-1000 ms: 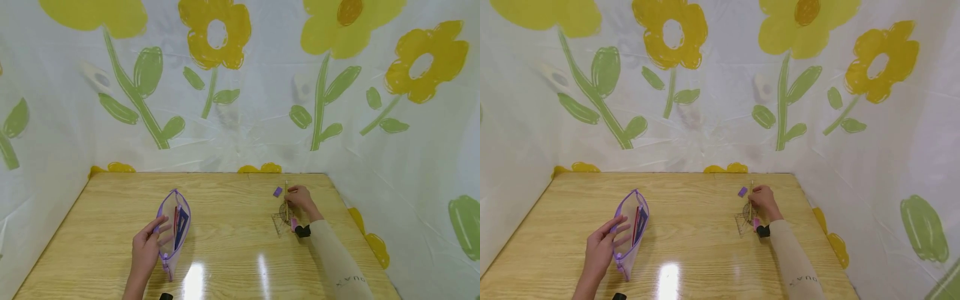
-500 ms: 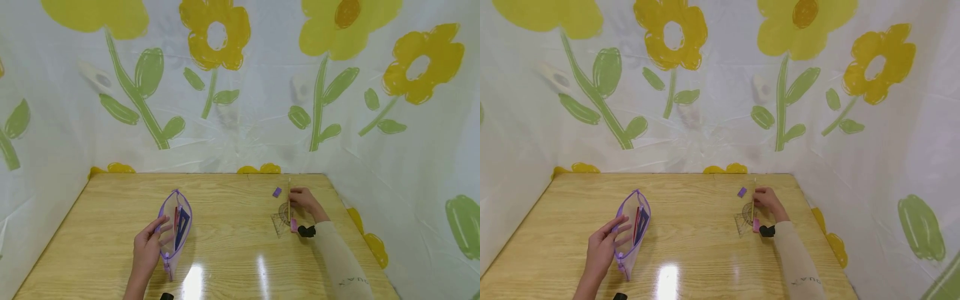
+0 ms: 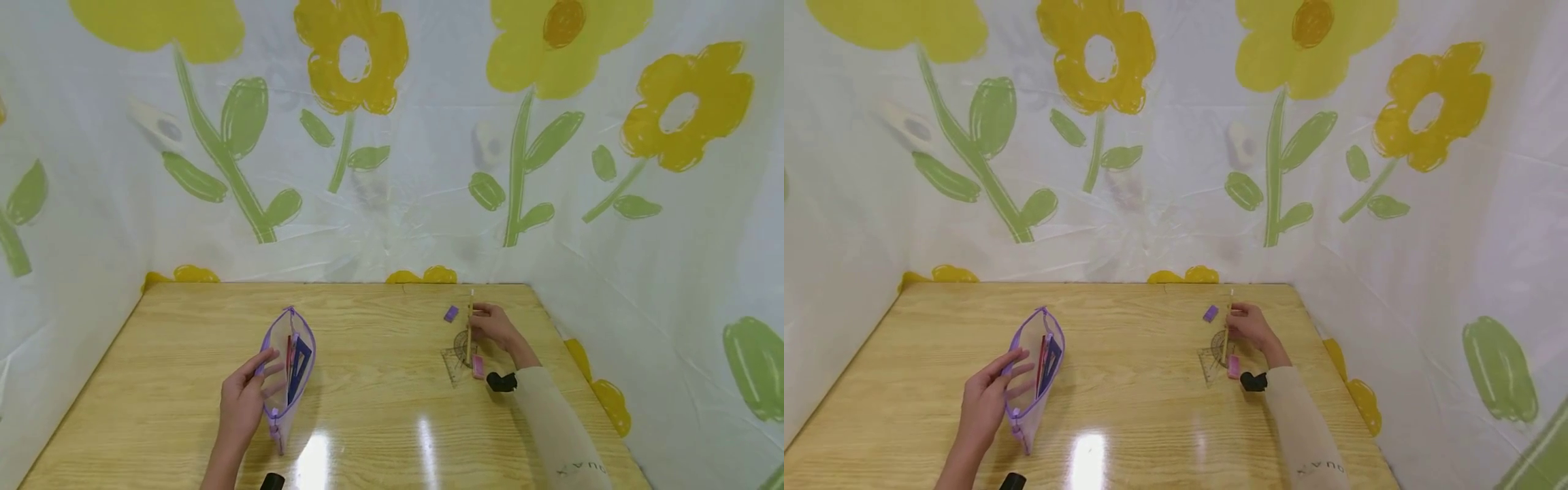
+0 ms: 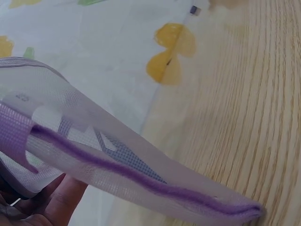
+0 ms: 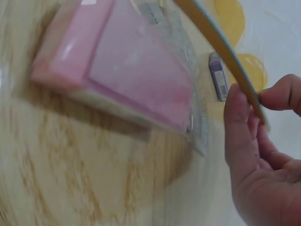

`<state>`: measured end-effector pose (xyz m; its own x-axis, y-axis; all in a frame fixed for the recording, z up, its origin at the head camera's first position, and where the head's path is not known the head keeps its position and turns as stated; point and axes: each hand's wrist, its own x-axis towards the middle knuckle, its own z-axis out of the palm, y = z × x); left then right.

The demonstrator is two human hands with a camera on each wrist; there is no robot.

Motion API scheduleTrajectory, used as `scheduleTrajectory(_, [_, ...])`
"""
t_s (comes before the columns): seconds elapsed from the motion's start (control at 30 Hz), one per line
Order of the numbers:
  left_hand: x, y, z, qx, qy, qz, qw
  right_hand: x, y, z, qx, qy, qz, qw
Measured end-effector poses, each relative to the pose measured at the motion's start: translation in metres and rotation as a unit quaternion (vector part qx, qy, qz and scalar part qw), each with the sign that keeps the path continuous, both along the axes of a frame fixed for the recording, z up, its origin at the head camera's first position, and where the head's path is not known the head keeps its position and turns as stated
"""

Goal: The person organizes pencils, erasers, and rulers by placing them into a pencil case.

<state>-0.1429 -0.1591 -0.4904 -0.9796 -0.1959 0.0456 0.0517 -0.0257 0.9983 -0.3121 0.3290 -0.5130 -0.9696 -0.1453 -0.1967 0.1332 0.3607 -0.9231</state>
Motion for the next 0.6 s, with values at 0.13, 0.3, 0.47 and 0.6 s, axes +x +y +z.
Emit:
scheduleTrajectory(0.13, [-0.001, 0.002, 0.001, -0.003, -0.001, 0.001, 1.0, -0.002, -0.002, 0.004, -0.023, 0.021, 0.019, 0.999])
scheduleTrajectory(0.3, [-0.002, 0.003, 0.003, -0.016, -0.004, -0.004, 0.9999, -0.001, -0.01, 0.011, -0.052, 0.049, 0.04, 0.997])
scheduleTrajectory(0.47, [0.001, 0.002, 0.002, -0.024, -0.014, -0.006, 0.9996, 0.009, -0.023, 0.016, -0.084, 0.053, 0.056, 0.993])
scheduleTrajectory(0.6, [0.001, 0.003, 0.002, -0.02, -0.009, -0.005, 0.9997, 0.016, -0.033, 0.02, -0.102, 0.06, 0.051, 0.992])
